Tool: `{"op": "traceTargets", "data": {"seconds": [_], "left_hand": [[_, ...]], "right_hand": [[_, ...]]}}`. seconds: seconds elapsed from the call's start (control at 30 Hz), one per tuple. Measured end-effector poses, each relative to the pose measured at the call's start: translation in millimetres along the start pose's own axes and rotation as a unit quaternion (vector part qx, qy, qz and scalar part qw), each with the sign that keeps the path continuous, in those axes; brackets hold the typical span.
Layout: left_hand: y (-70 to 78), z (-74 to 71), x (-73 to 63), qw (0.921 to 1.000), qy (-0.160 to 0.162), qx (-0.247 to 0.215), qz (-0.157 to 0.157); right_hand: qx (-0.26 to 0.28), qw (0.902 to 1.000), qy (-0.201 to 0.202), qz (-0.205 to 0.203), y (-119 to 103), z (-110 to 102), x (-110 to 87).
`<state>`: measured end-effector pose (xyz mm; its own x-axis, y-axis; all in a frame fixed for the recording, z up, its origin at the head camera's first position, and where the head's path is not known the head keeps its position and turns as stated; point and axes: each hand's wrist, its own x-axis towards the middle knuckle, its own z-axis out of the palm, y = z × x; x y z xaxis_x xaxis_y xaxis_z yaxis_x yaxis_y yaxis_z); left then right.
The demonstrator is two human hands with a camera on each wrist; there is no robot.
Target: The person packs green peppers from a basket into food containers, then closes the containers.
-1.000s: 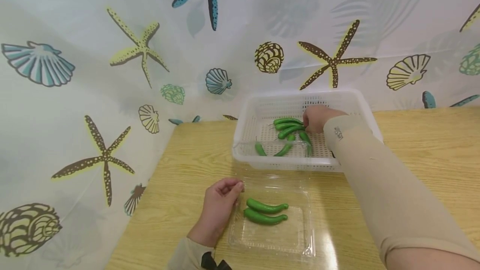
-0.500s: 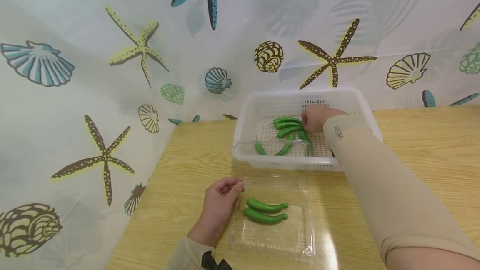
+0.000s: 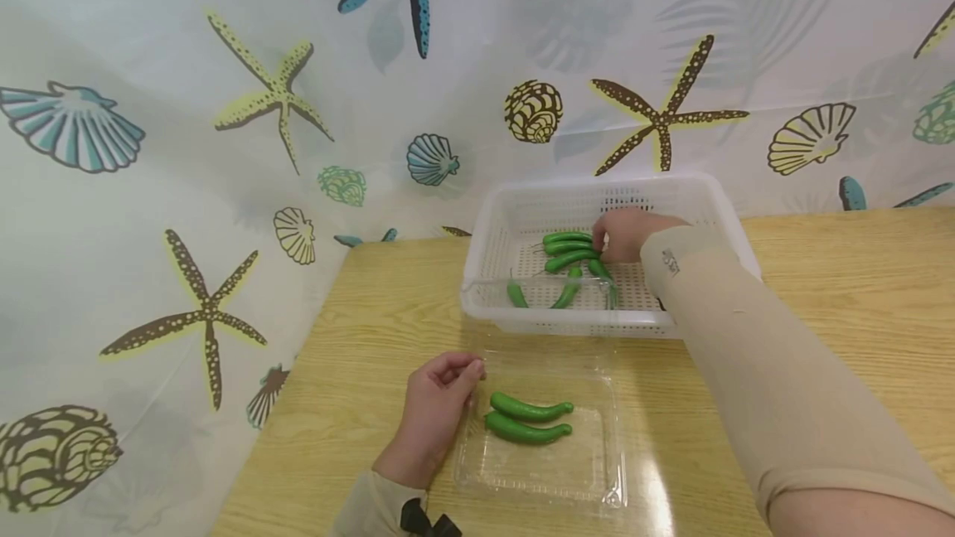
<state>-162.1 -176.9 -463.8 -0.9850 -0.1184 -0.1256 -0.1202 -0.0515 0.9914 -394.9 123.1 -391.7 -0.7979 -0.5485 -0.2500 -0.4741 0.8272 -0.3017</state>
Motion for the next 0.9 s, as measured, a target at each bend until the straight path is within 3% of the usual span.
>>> {"op": "traceTargets", "data": {"seconds": [0.17,0.47,0.9], "left_hand": [[0.1,0.0,0.2,1.0000,-0.002,-0.003,0.001],[-2.5,-0.5,1.0,1.0000,-0.003,-0.005,0.002],[0.0,0.1,0.3,1.0000,-0.002,-0.003,0.003]], "right_hand": [[-0.009,0.9998,0.003,-0.015,1.6,1.2,1.0],[0.000,0.9998,-0.014,0.014,6.1,5.4,6.2],[-0.006,0.9997,-0.022,0.003,2.6,2.2,2.1]]}}
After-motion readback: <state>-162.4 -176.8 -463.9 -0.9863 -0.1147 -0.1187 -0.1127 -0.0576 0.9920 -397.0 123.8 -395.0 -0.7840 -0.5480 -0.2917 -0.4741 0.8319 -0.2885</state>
